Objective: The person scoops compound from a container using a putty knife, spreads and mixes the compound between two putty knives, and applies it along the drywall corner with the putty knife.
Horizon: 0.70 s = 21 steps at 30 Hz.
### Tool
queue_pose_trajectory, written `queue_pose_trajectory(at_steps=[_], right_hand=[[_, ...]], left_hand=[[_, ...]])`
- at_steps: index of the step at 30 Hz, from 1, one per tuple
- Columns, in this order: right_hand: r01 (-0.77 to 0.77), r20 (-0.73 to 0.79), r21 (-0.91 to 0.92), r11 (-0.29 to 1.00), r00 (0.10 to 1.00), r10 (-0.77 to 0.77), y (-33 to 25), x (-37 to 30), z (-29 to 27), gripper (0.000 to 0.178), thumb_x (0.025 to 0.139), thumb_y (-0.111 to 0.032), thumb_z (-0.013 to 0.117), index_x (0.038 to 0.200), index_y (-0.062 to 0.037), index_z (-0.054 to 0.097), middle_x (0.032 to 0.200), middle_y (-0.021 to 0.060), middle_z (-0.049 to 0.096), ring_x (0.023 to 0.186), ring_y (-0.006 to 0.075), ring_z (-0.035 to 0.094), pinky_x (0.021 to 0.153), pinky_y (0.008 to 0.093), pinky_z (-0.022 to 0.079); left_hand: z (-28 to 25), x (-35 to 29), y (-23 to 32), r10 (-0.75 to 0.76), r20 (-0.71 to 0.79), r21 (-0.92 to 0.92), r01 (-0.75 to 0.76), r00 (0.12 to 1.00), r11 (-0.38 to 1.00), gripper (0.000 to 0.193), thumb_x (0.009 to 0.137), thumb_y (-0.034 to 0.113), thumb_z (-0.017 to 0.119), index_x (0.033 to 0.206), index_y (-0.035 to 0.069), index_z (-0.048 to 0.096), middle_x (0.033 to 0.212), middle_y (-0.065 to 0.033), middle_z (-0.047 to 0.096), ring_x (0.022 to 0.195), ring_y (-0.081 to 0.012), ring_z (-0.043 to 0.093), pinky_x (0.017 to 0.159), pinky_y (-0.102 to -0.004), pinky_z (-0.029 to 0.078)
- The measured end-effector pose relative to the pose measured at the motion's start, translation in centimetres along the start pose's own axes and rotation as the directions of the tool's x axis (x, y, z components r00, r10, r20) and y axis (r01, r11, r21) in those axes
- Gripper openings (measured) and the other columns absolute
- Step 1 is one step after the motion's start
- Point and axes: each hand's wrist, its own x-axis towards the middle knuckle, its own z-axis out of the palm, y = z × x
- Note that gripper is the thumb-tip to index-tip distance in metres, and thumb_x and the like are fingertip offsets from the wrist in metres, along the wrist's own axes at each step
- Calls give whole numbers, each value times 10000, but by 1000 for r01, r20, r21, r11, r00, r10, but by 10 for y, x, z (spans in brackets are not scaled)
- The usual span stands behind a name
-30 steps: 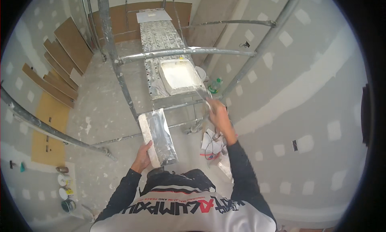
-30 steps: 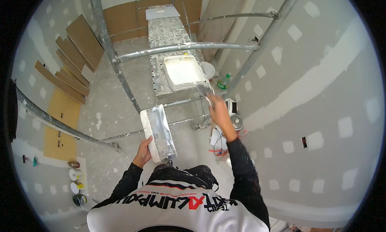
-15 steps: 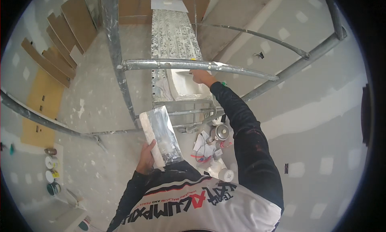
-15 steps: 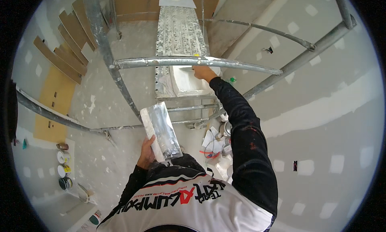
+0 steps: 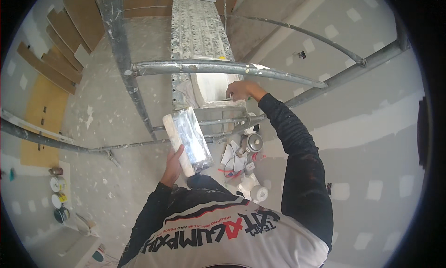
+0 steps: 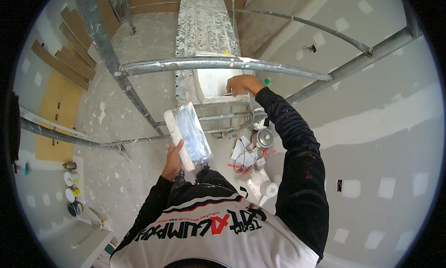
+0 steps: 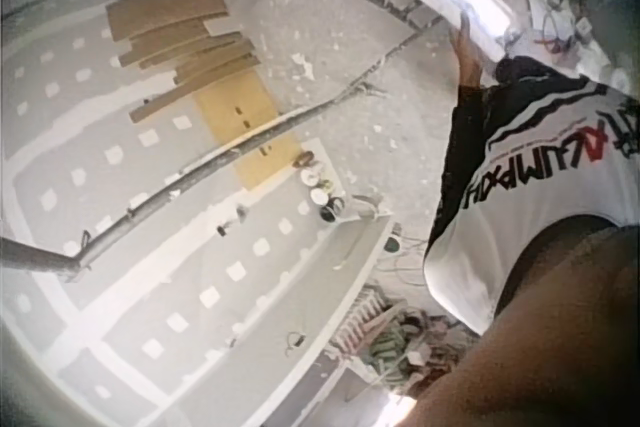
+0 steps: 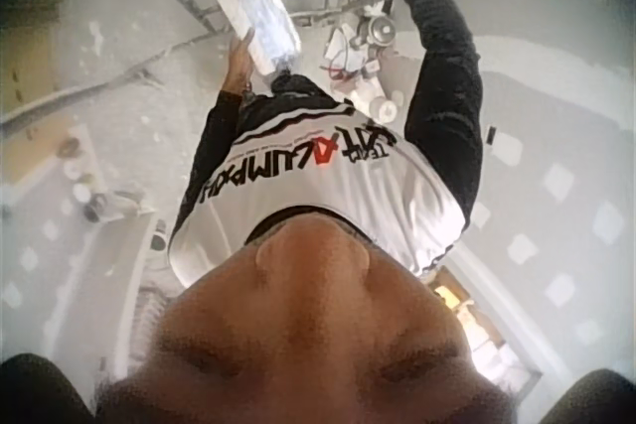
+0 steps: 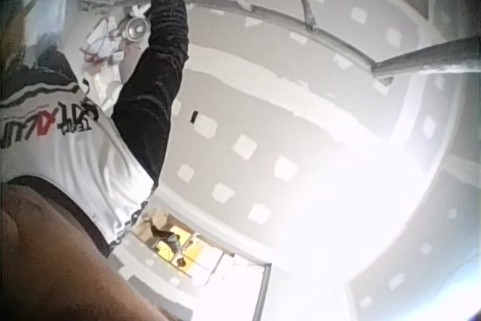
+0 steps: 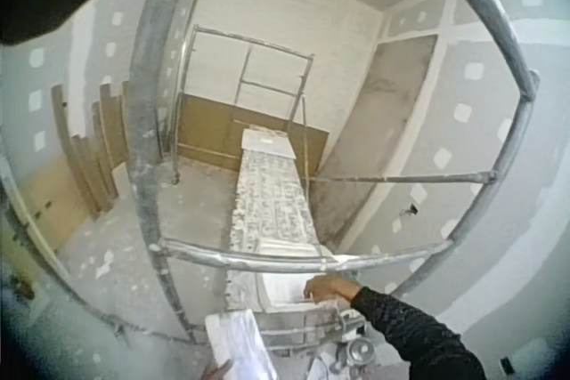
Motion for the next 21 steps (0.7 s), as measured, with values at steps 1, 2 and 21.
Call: queue_pose_trajectory(at_steps=[1,2,21], right_hand=[[-3,86,-9,1000,996,4,3,-1,-1,433,758,-120,660,1187,-90,706,1142,123,710,1023,331,677,851,422,542],[9,83,-9,1000,996,-8,-4,0,-6,433,758,-120,660,1187,-90,706,1142,123,710,1023,331,677,851,422,542],[140,-284,-396,908,921,-266,-1,35,7,111,803,-41,606,842,-10,705,853,162,704,823,341,692,709,445,539]], left_hand=[[9,2,0,-16,-7,15,17,1000,1000,416,1027,171,561,1386,-2,440,1292,-140,580,1144,-239,611,970,-401,517],[9,6,-7,-9,-17,18,10,1000,1000,416,1027,171,561,1386,-2,440,1292,-140,580,1144,-239,611,970,-401,517],[128,81,-102,542,-157,434,-436,825,789,498,1026,191,579,1397,-68,374,1393,-194,495,1283,-238,463,1093,-352,331]])
